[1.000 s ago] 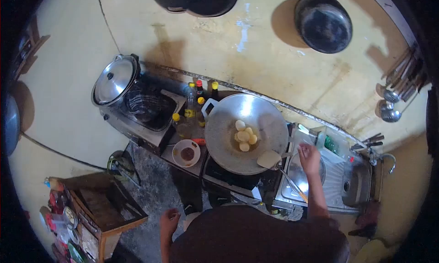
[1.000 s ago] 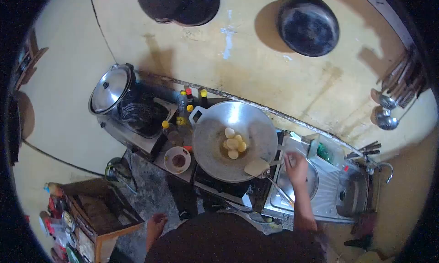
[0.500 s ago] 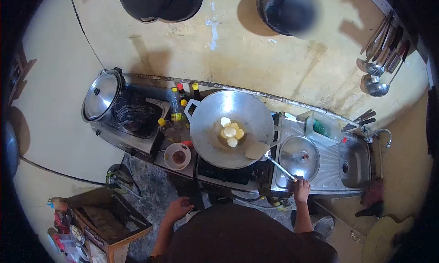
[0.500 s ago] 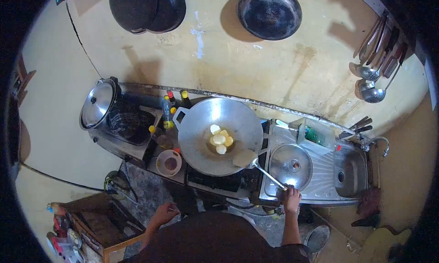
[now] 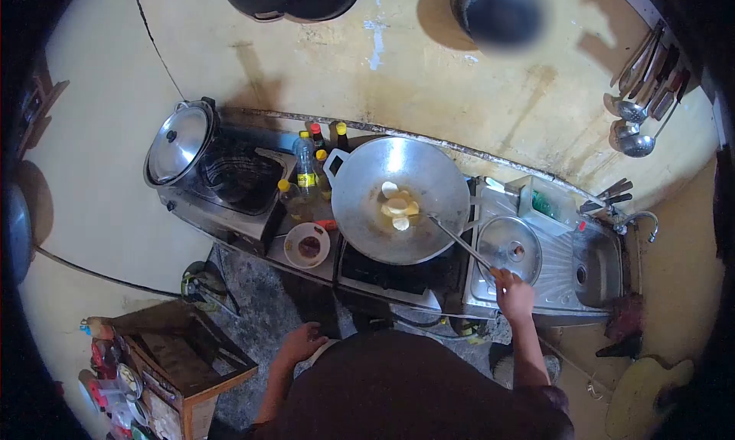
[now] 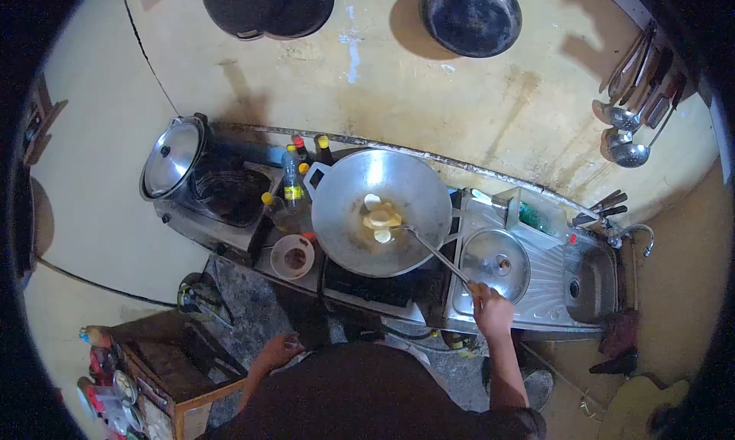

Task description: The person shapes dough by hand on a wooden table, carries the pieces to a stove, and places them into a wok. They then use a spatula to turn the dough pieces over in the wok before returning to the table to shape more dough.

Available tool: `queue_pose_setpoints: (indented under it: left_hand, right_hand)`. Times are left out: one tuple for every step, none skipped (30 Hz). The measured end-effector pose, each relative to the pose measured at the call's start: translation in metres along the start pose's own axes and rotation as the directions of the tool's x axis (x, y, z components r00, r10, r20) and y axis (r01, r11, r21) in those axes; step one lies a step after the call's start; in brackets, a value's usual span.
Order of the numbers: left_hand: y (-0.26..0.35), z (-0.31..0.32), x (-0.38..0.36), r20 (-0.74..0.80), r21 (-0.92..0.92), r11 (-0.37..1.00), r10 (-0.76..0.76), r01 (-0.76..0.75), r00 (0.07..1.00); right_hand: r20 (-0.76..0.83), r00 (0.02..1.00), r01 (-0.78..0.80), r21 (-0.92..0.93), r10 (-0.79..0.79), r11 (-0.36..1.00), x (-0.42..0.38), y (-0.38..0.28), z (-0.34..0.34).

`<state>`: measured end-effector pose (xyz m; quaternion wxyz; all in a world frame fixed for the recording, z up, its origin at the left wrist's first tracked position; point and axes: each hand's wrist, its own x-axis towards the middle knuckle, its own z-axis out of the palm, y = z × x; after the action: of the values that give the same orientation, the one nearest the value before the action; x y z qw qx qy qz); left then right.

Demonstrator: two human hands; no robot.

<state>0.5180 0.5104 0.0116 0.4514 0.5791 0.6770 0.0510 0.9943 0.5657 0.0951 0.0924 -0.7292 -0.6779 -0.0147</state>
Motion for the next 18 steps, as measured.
queue_pose_setpoints:
  left_hand:
    - [-0.001,-0.002,-0.002,0.007,-0.017,1.000,0.006,-0.006,1.000]
    - [-0.005,-0.003,-0.004,0.005,-0.018,1.000,0.009,-0.009,1.000]
    - [-0.011,-0.005,-0.006,0.009,-0.033,0.999,-0.008,0.008,1.000]
    - [-0.016,-0.007,-0.008,0.012,-0.049,0.998,-0.024,0.025,1.000]
    - [-0.020,-0.013,-0.013,0.010,-0.049,0.999,-0.021,0.022,1.000]
    - [-0.023,-0.020,-0.019,0.017,-0.043,0.999,-0.013,0.014,1.000]
    - [-0.027,-0.026,-0.024,0.023,-0.037,0.999,-0.005,0.006,1.000]
    - [-0.034,-0.030,-0.025,0.023,-0.035,0.999,-0.002,0.003,1.000]
    - [-0.044,-0.033,-0.026,0.013,-0.010,1.000,-0.004,0.004,1.000]
    - [-0.052,-0.035,-0.028,0.006,0.013,1.000,-0.007,0.007,1.000]
    - [-0.057,-0.040,-0.030,0.009,0.011,1.000,-0.007,0.006,1.000]
    - [-0.060,-0.045,-0.031,0.003,0.023,1.000,-0.009,0.009,1.000]
    - [-0.064,-0.050,-0.033,-0.004,0.035,0.999,-0.012,0.012,1.000]
    - [-0.069,-0.054,-0.035,-0.003,0.034,0.999,-0.011,0.011,1.000]
    - [-0.073,-0.058,-0.037,-0.019,0.014,1.000,-0.002,0.003,1.000]
    - [-0.077,-0.062,-0.039,-0.035,-0.005,1.000,0.007,-0.007,0.999]
    - [-0.080,-0.065,-0.040,-0.035,-0.005,1.000,0.010,-0.010,0.999]
    - [-0.084,-0.068,-0.042,-0.039,0.021,1.000,0.012,-0.011,0.999]
  right_hand:
    - [0.026,1.000,0.000,-0.019,0.001,1.000,0.007,-0.011,0.003]
    - [0.051,0.999,0.000,-0.038,0.002,0.999,0.011,-0.020,0.005]
    - [0.048,0.999,-0.001,-0.037,0.002,0.999,0.014,-0.028,0.007]
    - [0.084,0.996,0.003,-0.062,0.002,0.998,0.016,-0.036,0.009]
    - [0.120,0.993,0.007,-0.086,0.003,0.996,0.015,-0.042,0.009]
    - [0.126,0.992,0.019,-0.059,-0.011,0.998,0.013,-0.048,0.007]
    - [0.121,0.993,0.017,-0.058,-0.010,0.998,0.010,-0.055,0.008]
    - [0.071,0.997,0.031,-0.036,-0.028,0.999,0.008,-0.061,0.012]
    - [0.022,0.999,0.046,-0.016,-0.046,0.999,0.005,-0.066,0.014]
    - [0.024,0.999,0.045,-0.019,-0.044,0.999,0.005,-0.076,0.016]
    - [0.004,1.000,-0.007,-0.065,0.007,0.998,0.008,-0.088,0.017]
    - [-0.019,0.998,-0.058,-0.109,0.057,0.992,0.011,-0.097,0.020]
    - [-0.017,0.998,-0.058,-0.112,0.057,0.992,0.015,-0.100,0.025]
    - [-0.062,0.997,-0.062,-0.118,0.055,0.991,0.020,-0.099,0.032]
    - [-0.108,0.993,-0.067,-0.123,0.053,0.990,0.022,-0.102,0.033]
    - [-0.110,0.992,-0.068,-0.124,0.055,0.990,0.019,-0.105,0.032]
    - [-0.099,0.992,-0.087,-0.124,0.075,0.988,0.015,-0.109,0.027]
    - [-0.087,0.991,-0.107,-0.125,0.096,0.986,0.011,-0.112,0.024]
